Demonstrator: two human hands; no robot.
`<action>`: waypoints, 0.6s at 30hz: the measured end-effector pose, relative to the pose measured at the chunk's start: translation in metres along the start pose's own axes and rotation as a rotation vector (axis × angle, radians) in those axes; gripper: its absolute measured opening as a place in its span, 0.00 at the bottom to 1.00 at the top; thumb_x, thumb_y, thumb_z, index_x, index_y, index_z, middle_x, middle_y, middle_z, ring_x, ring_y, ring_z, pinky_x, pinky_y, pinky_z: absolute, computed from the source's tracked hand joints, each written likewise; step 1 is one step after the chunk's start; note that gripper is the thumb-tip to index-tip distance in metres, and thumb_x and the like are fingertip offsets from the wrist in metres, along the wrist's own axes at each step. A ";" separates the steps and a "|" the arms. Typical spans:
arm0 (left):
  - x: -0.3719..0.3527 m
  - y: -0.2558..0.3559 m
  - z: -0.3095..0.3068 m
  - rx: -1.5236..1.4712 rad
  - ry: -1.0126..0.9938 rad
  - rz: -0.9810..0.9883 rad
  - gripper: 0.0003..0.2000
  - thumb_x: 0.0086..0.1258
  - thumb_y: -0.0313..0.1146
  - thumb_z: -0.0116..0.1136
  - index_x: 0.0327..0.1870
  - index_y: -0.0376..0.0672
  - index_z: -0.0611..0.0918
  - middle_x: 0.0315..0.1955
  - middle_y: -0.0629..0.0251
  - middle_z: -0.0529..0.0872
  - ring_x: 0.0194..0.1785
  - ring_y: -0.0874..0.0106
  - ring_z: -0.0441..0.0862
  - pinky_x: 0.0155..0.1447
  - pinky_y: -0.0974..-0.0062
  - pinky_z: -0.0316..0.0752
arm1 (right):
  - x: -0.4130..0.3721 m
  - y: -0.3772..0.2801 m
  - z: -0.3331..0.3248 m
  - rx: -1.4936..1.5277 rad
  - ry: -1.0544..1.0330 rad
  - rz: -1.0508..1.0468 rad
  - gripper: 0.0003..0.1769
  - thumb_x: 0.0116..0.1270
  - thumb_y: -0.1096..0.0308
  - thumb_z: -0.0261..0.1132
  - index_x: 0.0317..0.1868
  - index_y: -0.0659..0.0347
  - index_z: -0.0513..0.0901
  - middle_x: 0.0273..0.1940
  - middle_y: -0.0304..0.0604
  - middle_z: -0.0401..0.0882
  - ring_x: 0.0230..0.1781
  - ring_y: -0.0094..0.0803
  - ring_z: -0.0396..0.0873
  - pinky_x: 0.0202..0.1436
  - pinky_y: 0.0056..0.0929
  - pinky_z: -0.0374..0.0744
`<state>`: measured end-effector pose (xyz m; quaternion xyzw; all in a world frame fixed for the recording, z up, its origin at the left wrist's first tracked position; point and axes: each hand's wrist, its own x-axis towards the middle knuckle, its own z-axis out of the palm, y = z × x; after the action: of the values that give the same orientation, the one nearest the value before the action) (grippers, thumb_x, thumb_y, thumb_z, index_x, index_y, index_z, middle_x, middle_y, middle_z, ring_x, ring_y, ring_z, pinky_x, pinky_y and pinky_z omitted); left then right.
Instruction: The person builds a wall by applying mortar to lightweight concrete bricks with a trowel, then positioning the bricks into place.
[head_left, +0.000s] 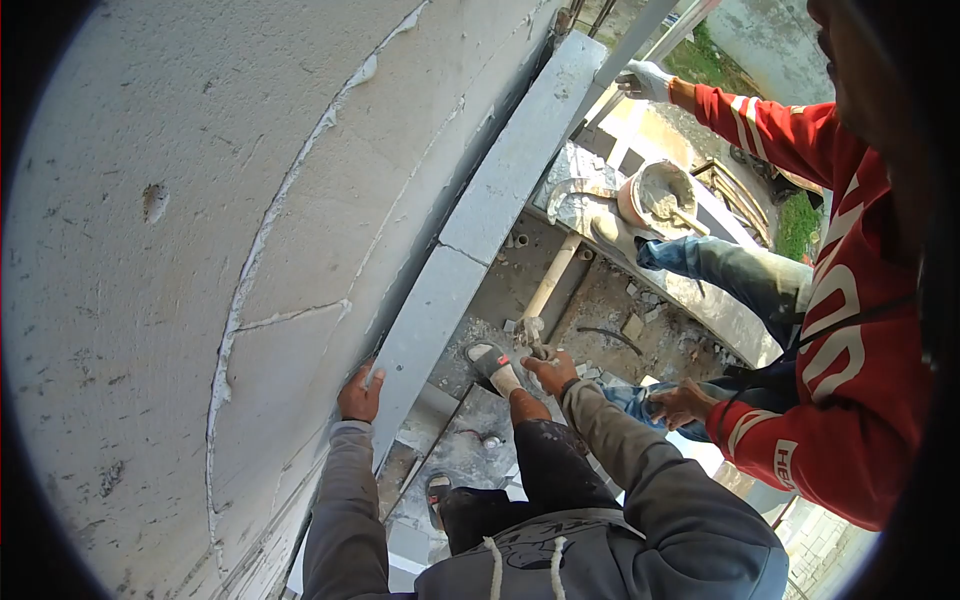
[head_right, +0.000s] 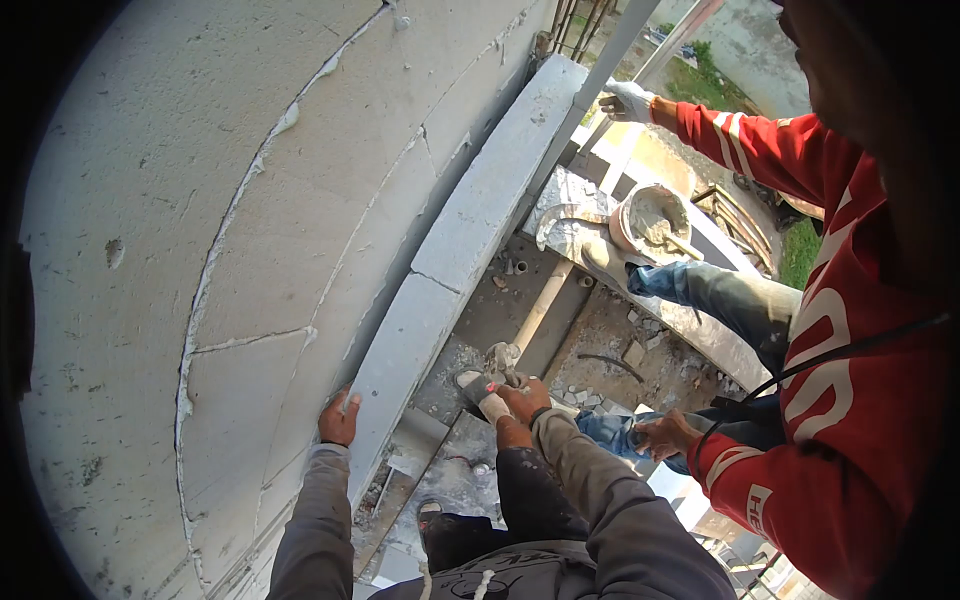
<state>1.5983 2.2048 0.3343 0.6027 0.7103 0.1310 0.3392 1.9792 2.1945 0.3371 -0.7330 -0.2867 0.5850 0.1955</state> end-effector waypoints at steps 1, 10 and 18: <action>0.000 0.006 -0.003 0.009 -0.011 -0.034 0.22 0.67 0.49 0.53 0.52 0.40 0.80 0.45 0.49 0.83 0.52 0.55 0.80 0.56 0.65 0.72 | -0.001 -0.008 -0.004 -0.032 -0.018 0.041 0.10 0.56 0.62 0.66 0.30 0.58 0.78 0.18 0.34 0.69 0.13 0.22 0.64 0.15 0.28 0.61; -0.004 0.028 -0.006 0.045 0.143 -0.144 0.27 0.64 0.47 0.57 0.57 0.34 0.75 0.54 0.46 0.76 0.60 0.55 0.72 0.64 0.65 0.65 | -0.012 -0.034 -0.025 -0.107 -0.050 -0.040 0.09 0.57 0.63 0.65 0.28 0.58 0.77 0.16 0.32 0.68 0.11 0.23 0.62 0.15 0.28 0.61; -0.020 0.060 -0.037 -0.048 0.222 -0.141 0.27 0.63 0.44 0.58 0.58 0.34 0.74 0.54 0.46 0.77 0.59 0.54 0.73 0.64 0.66 0.65 | -0.026 -0.052 -0.033 -0.325 -0.104 -0.089 0.12 0.56 0.60 0.66 0.26 0.58 0.76 0.16 0.35 0.69 0.11 0.26 0.65 0.16 0.31 0.64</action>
<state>1.6215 2.2084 0.4038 0.5247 0.7808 0.1897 0.2812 1.9973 2.2186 0.3971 -0.7102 -0.4194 0.5590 0.0850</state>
